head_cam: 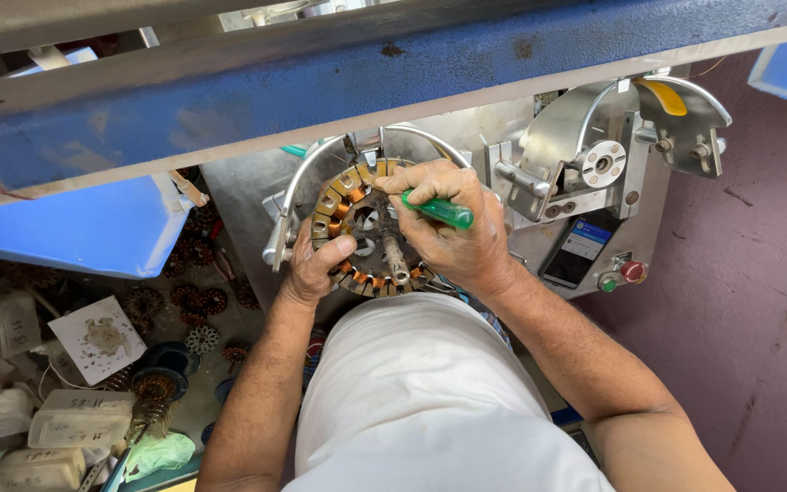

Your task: The person operates a coil winding machine to wind copper wire onto a stator core. They use a screwdriver to adjust the stator and a handheld device to monitor the process. The person repeatedly positions and secures the stator within the machine.

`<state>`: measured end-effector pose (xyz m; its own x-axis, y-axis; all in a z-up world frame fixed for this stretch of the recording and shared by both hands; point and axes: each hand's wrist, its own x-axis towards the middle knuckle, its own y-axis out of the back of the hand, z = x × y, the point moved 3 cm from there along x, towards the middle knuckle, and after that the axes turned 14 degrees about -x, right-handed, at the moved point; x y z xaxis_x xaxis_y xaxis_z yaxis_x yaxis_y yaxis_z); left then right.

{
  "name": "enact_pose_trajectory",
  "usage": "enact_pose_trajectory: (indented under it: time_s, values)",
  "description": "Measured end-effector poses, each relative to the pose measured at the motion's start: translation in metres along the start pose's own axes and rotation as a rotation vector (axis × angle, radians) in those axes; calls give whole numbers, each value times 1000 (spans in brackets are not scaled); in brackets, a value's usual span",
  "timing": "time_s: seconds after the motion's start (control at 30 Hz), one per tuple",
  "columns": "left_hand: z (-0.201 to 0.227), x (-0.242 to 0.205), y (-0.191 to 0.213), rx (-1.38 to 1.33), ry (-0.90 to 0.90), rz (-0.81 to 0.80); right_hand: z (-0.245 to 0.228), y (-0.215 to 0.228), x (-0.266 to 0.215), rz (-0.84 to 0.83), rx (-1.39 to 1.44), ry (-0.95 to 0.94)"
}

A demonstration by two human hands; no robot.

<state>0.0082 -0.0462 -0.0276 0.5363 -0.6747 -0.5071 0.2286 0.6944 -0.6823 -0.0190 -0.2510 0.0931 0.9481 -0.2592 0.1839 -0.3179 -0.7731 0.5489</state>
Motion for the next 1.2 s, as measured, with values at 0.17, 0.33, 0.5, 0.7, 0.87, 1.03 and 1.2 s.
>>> enact_pose_trajectory:
  time_s: [0.17,0.33,0.5,0.7,0.87,1.03,1.2]
  values:
    - [3,2,-6,2,-35,-3,-4,1,2,-51,-123,14]
    - [10,2,-18,-21,-86,-39,-12,7,3,-91,-165,17]
    - [13,1,-18,26,-77,-13,-15,5,-2,21,-112,63]
    - [16,1,-22,59,-121,-36,-11,1,-10,62,-100,84]
    - [16,1,-24,31,-98,-31,-9,-4,-16,82,-106,96]
    - [20,1,-26,40,-93,-33,-12,-4,-17,79,-111,138]
    - [20,-2,-29,-46,-46,-35,-15,-2,-16,49,-110,175]
